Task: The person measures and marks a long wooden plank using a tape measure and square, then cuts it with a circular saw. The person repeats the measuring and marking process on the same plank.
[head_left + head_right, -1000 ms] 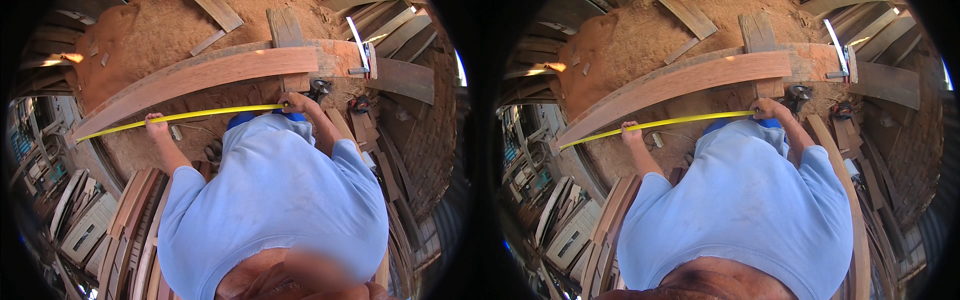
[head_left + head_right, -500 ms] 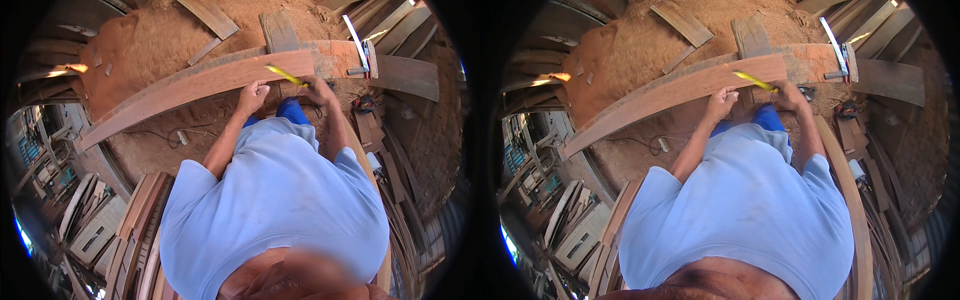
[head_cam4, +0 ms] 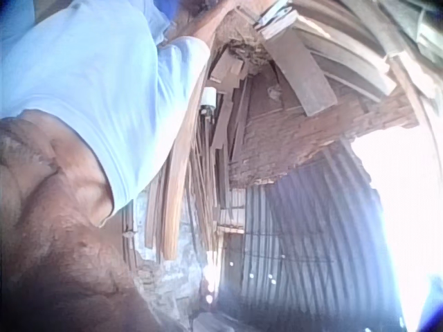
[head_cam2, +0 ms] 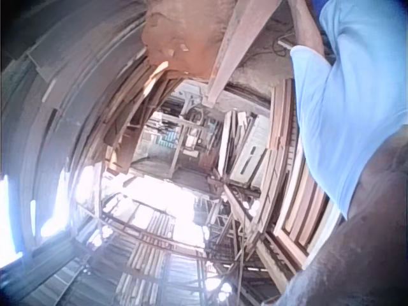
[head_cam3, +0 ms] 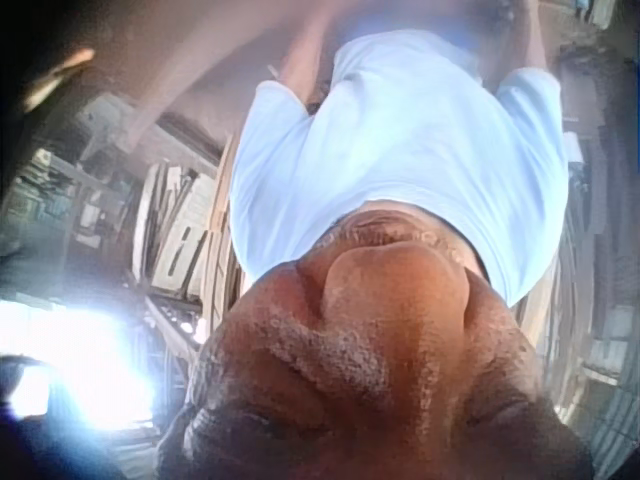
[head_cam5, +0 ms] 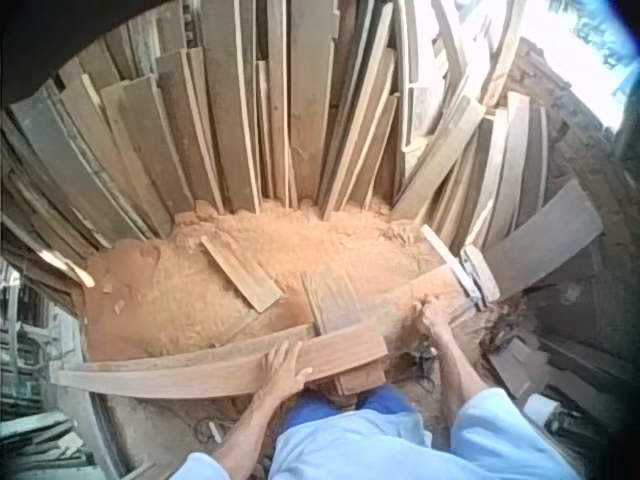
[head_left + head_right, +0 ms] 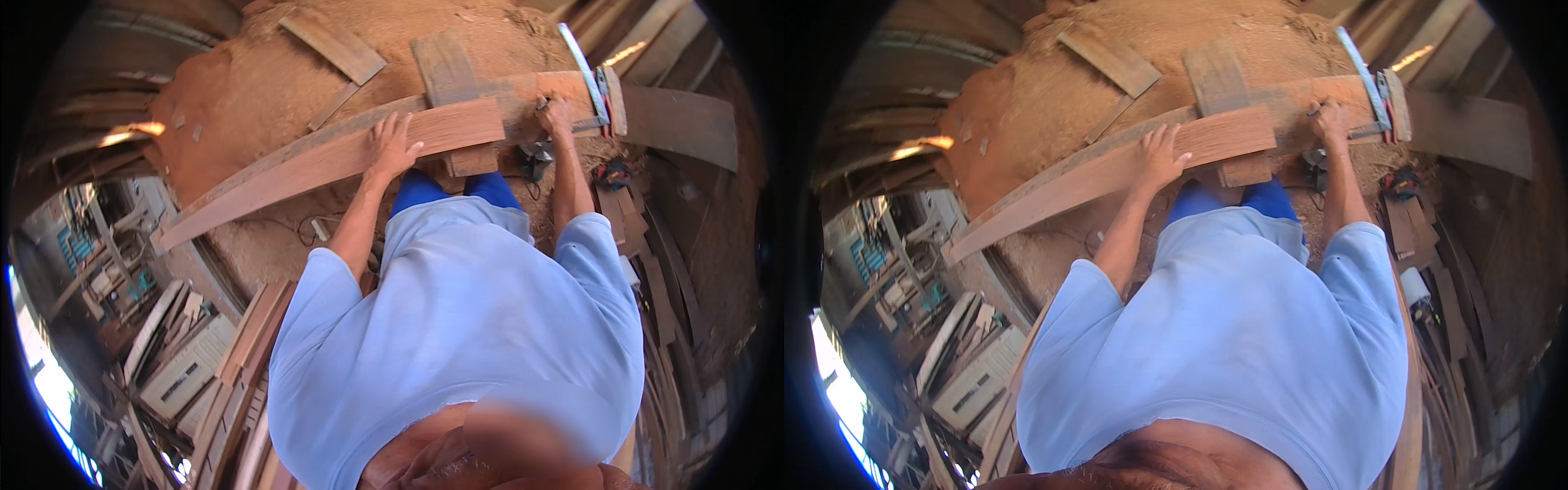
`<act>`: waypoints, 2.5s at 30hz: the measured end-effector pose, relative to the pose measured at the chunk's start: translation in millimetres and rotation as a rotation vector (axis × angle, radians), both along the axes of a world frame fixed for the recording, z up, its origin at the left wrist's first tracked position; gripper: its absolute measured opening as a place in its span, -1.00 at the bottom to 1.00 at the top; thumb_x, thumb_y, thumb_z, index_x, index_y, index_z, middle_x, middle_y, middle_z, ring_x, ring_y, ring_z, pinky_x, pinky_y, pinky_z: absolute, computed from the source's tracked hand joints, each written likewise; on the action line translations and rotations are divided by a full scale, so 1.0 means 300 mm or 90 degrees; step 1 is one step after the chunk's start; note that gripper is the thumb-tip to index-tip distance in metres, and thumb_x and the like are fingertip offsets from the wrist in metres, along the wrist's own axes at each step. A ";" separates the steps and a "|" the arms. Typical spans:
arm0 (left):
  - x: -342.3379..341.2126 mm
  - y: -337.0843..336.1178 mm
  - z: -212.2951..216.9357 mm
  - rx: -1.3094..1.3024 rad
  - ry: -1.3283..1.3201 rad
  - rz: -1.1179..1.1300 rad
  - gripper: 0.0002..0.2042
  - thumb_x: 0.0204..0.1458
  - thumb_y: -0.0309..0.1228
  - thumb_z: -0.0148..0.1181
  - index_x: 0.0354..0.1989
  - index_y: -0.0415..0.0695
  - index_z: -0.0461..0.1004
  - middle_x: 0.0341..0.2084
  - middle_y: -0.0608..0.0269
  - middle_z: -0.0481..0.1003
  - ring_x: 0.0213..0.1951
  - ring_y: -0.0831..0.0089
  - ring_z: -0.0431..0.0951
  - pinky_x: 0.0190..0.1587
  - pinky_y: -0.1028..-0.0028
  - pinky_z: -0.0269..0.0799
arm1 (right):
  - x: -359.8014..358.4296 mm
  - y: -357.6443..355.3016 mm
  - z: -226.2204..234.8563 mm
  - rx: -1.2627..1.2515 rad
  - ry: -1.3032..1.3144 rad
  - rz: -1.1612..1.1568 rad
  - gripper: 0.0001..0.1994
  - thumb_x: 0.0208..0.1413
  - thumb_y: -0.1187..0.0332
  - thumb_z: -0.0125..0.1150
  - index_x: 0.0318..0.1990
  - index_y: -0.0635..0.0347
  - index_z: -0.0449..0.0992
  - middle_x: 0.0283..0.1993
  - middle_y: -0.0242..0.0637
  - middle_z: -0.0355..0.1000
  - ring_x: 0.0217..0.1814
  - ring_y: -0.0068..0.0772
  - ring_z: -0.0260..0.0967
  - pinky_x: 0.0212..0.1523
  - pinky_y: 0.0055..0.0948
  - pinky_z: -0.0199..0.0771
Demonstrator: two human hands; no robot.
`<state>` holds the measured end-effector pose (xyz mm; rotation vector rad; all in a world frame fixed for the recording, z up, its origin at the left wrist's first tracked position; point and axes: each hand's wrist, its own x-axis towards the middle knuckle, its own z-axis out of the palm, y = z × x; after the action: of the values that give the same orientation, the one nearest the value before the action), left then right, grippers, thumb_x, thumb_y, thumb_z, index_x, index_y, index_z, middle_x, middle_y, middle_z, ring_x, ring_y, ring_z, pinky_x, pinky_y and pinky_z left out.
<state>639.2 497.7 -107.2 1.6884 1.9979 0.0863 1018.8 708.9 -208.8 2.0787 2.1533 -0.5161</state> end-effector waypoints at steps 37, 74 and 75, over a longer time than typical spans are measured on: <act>-0.019 0.099 -0.178 0.233 -0.036 -0.194 -0.25 0.05 -0.04 0.33 0.35 -0.16 0.20 0.08 -0.21 0.42 0.13 -0.21 0.37 0.21 -0.13 0.22 | -0.198 -0.589 0.312 0.054 0.766 -0.477 -0.80 0.20 0.41 0.34 -0.06 0.23 0.59 -0.27 -0.50 0.50 -0.33 -0.68 0.36 -0.30 -0.56 0.41; 0.217 0.140 -0.133 0.197 -0.077 -0.401 -0.21 -0.29 -0.04 0.42 0.32 0.48 0.46 0.54 -0.13 0.02 0.49 -0.47 -0.18 0.41 -0.48 -0.33 | -0.527 -0.745 0.075 -0.009 0.915 -0.661 -0.77 0.14 0.45 0.39 -0.08 0.36 0.57 -0.25 -0.35 0.57 -0.29 -0.61 0.46 -0.27 -0.51 0.52; 0.217 0.141 -0.132 0.195 -0.077 -0.405 -0.22 -0.29 -0.04 0.43 0.31 0.48 0.46 0.54 -0.13 0.02 0.49 -0.47 -0.18 0.41 -0.48 -0.33 | -0.525 -0.745 0.073 -0.017 0.926 -0.656 -0.76 0.16 0.46 0.38 -0.06 0.35 0.57 -0.23 -0.36 0.58 -0.28 -0.62 0.47 -0.26 -0.54 0.52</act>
<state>704.1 540.0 -146.8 2.3718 1.3298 0.2695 861.1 485.4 -186.8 3.0376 0.8019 -2.7184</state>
